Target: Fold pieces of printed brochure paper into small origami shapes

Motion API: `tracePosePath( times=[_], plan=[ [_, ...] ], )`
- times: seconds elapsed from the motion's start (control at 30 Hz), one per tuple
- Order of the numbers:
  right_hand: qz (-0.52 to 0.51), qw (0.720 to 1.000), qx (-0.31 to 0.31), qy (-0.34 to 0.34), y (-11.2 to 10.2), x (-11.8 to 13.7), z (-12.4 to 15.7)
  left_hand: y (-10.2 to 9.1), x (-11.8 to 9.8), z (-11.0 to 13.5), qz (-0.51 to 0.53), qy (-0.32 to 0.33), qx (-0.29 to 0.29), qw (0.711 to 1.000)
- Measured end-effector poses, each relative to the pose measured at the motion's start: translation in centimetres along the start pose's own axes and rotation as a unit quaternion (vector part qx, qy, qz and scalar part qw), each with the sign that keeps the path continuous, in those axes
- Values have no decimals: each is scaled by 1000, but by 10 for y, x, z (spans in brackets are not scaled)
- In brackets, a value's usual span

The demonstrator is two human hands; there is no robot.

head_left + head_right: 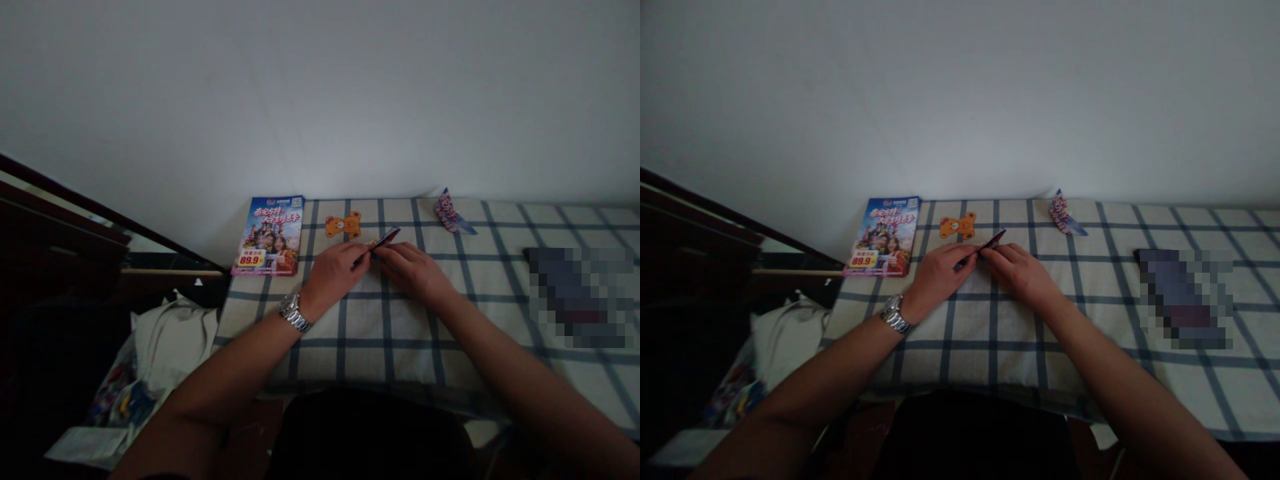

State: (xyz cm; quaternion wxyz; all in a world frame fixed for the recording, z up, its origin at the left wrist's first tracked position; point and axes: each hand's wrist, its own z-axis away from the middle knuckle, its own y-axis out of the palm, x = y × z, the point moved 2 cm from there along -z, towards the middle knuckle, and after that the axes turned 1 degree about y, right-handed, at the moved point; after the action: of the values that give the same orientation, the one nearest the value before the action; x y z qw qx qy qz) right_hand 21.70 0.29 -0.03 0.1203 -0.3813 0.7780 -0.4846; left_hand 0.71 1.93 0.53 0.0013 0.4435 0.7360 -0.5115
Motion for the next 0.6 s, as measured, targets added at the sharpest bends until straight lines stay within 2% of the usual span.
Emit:
tracePosePath(
  times=[0.2,0.43,0.6],
  plan=[
    [-22,1000,-11,7,-2,-3,2,-2,-6,0,20,5,13,1000],
    [-18,1000,4,-5,-6,-4,4,-7,-9,2,-13,75,72,995],
    [-24,1000,12,-6,-9,-3,3,-9,-6,1,-33,70,80,994]
  ],
)
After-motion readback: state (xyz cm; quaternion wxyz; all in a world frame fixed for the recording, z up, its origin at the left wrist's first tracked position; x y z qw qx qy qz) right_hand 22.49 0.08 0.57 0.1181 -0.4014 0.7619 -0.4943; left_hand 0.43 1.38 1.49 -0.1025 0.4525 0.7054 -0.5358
